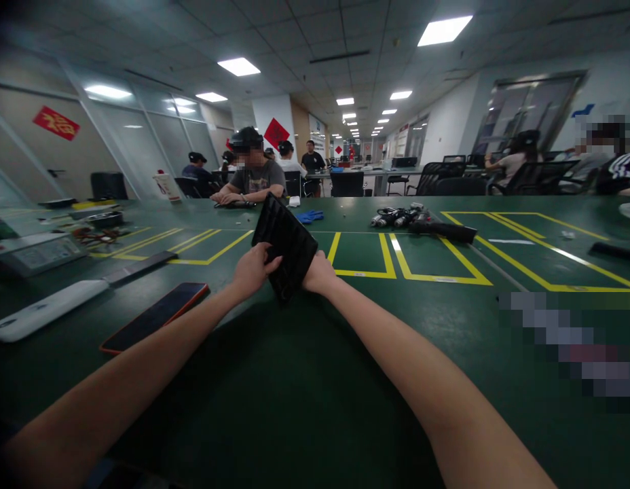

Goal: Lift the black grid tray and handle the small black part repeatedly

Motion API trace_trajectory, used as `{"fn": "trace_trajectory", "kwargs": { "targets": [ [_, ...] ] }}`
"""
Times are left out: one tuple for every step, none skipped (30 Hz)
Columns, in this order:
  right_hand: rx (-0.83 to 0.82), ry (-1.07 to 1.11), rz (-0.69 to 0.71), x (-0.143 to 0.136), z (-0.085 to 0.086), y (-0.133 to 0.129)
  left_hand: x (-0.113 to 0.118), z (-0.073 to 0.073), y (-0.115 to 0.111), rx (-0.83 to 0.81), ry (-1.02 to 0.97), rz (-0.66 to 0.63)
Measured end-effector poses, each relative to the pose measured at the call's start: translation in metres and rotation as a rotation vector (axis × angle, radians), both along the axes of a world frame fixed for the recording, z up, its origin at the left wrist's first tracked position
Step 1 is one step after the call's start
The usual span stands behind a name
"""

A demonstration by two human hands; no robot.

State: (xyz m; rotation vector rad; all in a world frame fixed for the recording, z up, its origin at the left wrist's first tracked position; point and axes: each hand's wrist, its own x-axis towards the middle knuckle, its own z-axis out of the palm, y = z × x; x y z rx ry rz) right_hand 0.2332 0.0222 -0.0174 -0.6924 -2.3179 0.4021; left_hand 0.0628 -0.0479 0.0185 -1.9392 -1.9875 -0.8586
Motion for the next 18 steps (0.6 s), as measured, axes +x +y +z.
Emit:
{"fn": "trace_trajectory", "kwargs": {
  "targets": [
    [0.005, -0.050, -0.087, 0.006, 0.007, -0.003, -0.006, 0.002, 0.003, -0.032, 0.009, 0.046],
    [0.007, -0.108, -0.188, 0.015, 0.014, -0.004, -0.012, 0.004, 0.007, -0.077, 0.016, 0.099],
    [0.006, -0.165, -0.292, 0.025, 0.021, -0.004, -0.020, 0.007, 0.012, -0.132, 0.024, 0.159],
    [0.001, -0.217, -0.384, 0.037, 0.027, -0.003, -0.027, 0.009, 0.017, -0.195, 0.037, 0.220],
    [-0.005, -0.265, -0.467, 0.052, 0.033, -0.001, -0.036, 0.011, 0.022, -0.261, 0.055, 0.282],
    [-0.010, -0.308, -0.546, 0.067, 0.037, 0.001, -0.044, 0.013, 0.028, -0.322, 0.080, 0.338],
    [-0.014, -0.345, -0.628, 0.083, 0.041, 0.004, -0.051, 0.015, 0.033, -0.375, 0.111, 0.381],
    [-0.022, -0.375, -0.716, 0.099, 0.042, 0.007, -0.059, 0.016, 0.039, -0.418, 0.145, 0.408],
    [-0.035, -0.393, -0.803, 0.114, 0.043, 0.010, -0.065, 0.017, 0.044, -0.453, 0.179, 0.419],
    [-0.055, -0.403, -0.878, 0.127, 0.042, 0.012, -0.071, 0.017, 0.048, -0.480, 0.207, 0.425],
    [-0.078, -0.407, -0.936, 0.139, 0.041, 0.013, -0.076, 0.018, 0.052, -0.503, 0.223, 0.429],
    [-0.105, -0.411, -0.973, 0.148, 0.038, 0.015, -0.081, 0.018, 0.056, -0.523, 0.227, 0.432],
    [-0.132, -0.418, -0.992, 0.156, 0.035, 0.016, -0.084, 0.019, 0.058, -0.543, 0.223, 0.435],
    [-0.158, -0.427, -1.000, 0.161, 0.032, 0.017, -0.087, 0.021, 0.059, -0.558, 0.211, 0.441],
    [-0.183, -0.439, -1.004, 0.164, 0.029, 0.018, -0.088, 0.023, 0.060, -0.566, 0.194, 0.449],
    [-0.206, -0.450, -1.011, 0.165, 0.026, 0.019, -0.087, 0.026, 0.059, -0.548, 0.177, 0.450],
    [-0.213, -0.458, -1.022, 0.165, 0.024, 0.020, -0.085, 0.029, 0.058, -0.506, 0.164, 0.439],
    [-0.195, -0.461, -1.033, 0.162, 0.023, 0.021, -0.080, 0.031, 0.055, -0.446, 0.155, 0.420]
  ]
}}
